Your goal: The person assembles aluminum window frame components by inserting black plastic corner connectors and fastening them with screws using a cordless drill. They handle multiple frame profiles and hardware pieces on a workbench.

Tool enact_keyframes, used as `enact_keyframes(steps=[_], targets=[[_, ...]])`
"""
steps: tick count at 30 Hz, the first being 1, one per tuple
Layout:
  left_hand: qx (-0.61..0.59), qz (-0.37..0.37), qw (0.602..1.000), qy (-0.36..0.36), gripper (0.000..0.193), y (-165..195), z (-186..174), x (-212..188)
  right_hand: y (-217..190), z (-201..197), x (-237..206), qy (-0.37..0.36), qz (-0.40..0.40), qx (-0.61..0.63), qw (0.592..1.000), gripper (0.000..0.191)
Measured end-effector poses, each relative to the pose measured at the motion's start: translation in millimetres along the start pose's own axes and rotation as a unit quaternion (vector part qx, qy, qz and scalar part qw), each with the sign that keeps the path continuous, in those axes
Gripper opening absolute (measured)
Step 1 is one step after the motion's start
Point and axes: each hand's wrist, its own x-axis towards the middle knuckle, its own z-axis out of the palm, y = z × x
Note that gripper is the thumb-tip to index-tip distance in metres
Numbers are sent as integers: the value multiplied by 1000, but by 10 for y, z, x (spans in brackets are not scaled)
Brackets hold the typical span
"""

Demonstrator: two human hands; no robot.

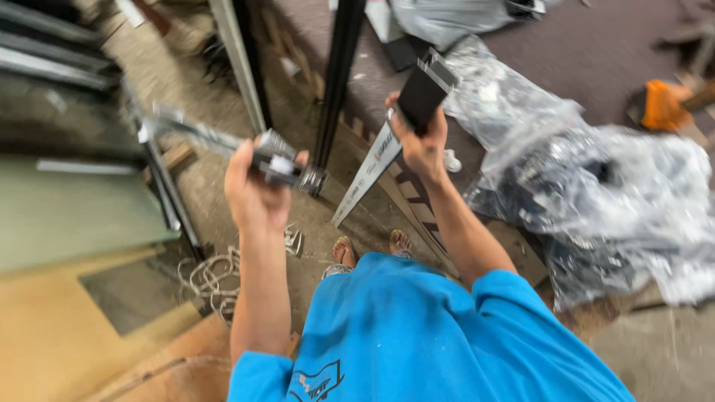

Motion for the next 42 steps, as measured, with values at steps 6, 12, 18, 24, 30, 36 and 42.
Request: enact_keyframes(steps=[6, 12, 18, 24, 30, 36, 42], targets=[[99, 178, 976, -74, 18, 399, 618, 297, -217, 663, -579, -147, 76, 152, 974, 49], [132, 158, 977, -52, 20, 545, 771, 123, -403, 885, -603, -175, -29, -32, 984, 41], [146, 143, 979, -18, 25, 530, 636, 64, -500, 905, -605, -213, -86, -60, 971, 28], [154, 139, 978, -26, 33, 548, 549, 50, -544, 943, -594, -210, -60, -31, 975, 29], [189, 138, 972, -11, 42, 528, 594, 54, -525, 957, -570, -229, -47, -50, 971, 27], [222, 131, 966, 22, 53, 310, 430, 12, -533, 925, -562, -229, -68, -8, 971, 13], [170, 178, 969, -7, 47, 114, 285, -55, -578, 896, -577, -220, -65, -30, 973, 15]])
